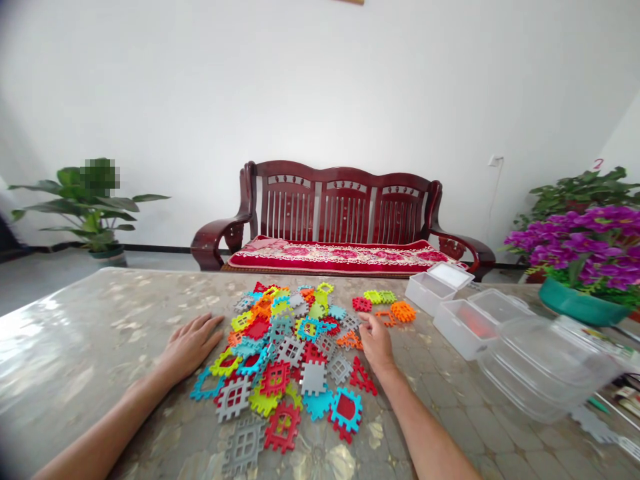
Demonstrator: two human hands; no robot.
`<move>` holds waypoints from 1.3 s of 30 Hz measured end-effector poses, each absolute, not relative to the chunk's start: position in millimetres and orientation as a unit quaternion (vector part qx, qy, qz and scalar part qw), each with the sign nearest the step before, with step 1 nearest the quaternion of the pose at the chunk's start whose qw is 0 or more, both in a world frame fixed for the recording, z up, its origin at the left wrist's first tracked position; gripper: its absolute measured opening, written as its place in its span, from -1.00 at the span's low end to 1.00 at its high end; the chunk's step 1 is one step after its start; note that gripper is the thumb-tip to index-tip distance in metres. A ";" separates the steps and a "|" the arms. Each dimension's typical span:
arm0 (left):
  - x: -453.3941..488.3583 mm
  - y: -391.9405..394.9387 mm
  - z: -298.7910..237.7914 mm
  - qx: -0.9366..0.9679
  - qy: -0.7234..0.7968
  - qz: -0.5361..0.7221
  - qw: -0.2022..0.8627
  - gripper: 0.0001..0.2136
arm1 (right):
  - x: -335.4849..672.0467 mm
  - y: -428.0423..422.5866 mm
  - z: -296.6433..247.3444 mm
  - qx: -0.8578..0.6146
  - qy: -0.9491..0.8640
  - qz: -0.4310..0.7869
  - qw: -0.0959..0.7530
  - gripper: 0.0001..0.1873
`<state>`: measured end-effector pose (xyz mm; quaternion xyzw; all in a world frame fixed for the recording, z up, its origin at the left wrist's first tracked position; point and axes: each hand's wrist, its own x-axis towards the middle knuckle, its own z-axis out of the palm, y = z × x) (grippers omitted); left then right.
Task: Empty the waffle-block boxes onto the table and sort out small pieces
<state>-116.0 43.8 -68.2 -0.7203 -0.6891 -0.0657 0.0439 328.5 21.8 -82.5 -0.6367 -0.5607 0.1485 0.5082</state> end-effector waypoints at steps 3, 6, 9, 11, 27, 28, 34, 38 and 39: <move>-116.1 44.3 -69.7 -0.719 -0.690 -0.069 0.043 -0.51 | 331.0 25.4 -82.7 -0.650 -0.605 0.098 0.449 -0.56; -115.6 43.9 -70.1 -0.720 -0.689 -0.073 0.043 -0.51 | 333.4 27.6 -81.8 -0.655 -0.650 0.064 0.380 -0.53; -115.1 43.3 -69.7 -0.720 -0.689 -0.078 0.043 -0.52 | 334.5 27.1 -78.3 -0.654 -0.684 0.046 0.319 -0.55; -115.1 43.2 -69.6 -0.720 -0.688 -0.078 0.045 -0.52 | 334.5 25.6 -75.4 -0.648 -0.702 0.043 0.293 -0.58; -118.3 45.9 -75.0 -0.720 -0.685 -0.098 0.044 -0.52 | 334.0 9.2 -72.2 -0.649 -0.651 -0.001 0.394 -0.57; -118.4 46.1 -74.8 -0.720 -0.686 -0.095 0.043 -0.51 | 333.7 10.0 -72.1 -0.649 -0.648 0.004 0.399 -0.59; -118.8 46.8 -75.7 -0.721 -0.685 -0.095 0.046 -0.52 | 329.4 20.7 -73.1 -0.644 -0.640 0.070 0.414 -0.64; -118.9 47.3 -76.2 -0.722 -0.685 -0.086 0.050 -0.52 | 322.3 26.1 -75.3 -0.643 -0.645 0.105 0.400 -0.60; -118.9 47.4 -76.3 -0.723 -0.684 -0.085 0.050 -0.52 | 320.0 26.8 -74.7 -0.643 -0.647 0.107 0.396 -0.59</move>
